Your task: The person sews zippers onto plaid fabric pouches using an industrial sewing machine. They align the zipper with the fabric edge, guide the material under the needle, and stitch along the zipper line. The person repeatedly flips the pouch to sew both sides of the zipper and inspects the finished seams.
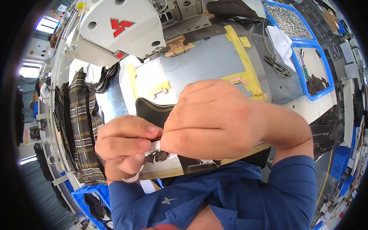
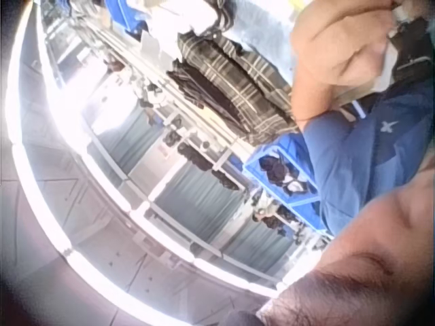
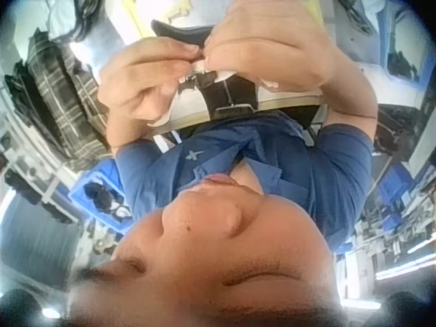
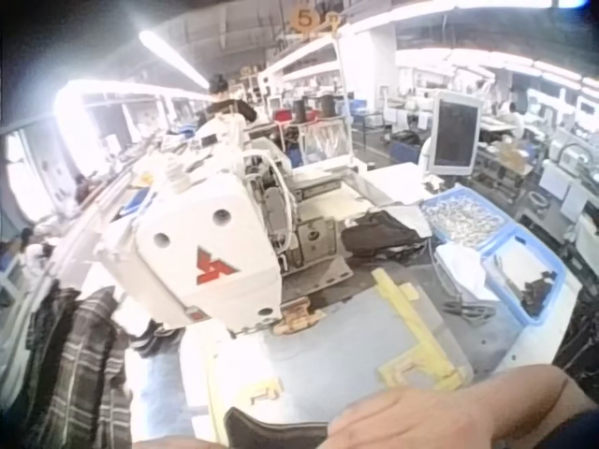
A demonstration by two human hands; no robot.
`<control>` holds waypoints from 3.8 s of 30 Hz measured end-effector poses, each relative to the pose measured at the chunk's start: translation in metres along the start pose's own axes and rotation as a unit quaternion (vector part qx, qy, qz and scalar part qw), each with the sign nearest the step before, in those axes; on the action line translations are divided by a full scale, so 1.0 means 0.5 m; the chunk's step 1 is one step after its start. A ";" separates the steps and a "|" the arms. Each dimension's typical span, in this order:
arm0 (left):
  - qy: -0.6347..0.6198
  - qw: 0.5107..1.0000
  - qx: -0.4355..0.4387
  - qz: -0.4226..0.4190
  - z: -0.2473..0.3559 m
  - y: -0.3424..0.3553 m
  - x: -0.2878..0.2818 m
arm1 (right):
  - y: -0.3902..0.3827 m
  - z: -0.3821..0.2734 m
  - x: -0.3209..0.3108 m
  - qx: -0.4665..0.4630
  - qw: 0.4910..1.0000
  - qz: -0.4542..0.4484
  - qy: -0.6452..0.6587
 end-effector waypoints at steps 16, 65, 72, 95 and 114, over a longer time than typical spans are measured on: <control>0.087 0.993 -0.068 0.042 -0.007 -0.021 0.015 | -0.010 0.028 0.022 0.095 0.993 0.007 0.075; 0.399 0.876 -0.219 -0.158 -0.263 0.048 0.050 | -0.136 0.229 0.060 0.254 0.923 -0.221 -0.185; 0.403 0.873 -0.225 -0.160 -0.262 0.048 0.051 | -0.138 0.229 0.058 0.253 0.926 -0.218 -0.178; 0.408 0.871 -0.223 -0.161 -0.262 0.043 0.056 | -0.140 0.229 0.053 0.263 0.925 -0.207 -0.181; 0.441 0.868 -0.169 -0.152 -0.253 0.024 0.072 | -0.497 0.122 -0.544 0.742 0.557 0.103 -0.359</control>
Point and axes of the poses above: each hand's wrist, its own y-axis towards the middle knuckle, its own x-axis out of the palm, z = x × y, the point moved 2 cm from there along y, towards the middle knuckle, and after that the axes turned 7 degrees about -x, right-handed, at the moved point
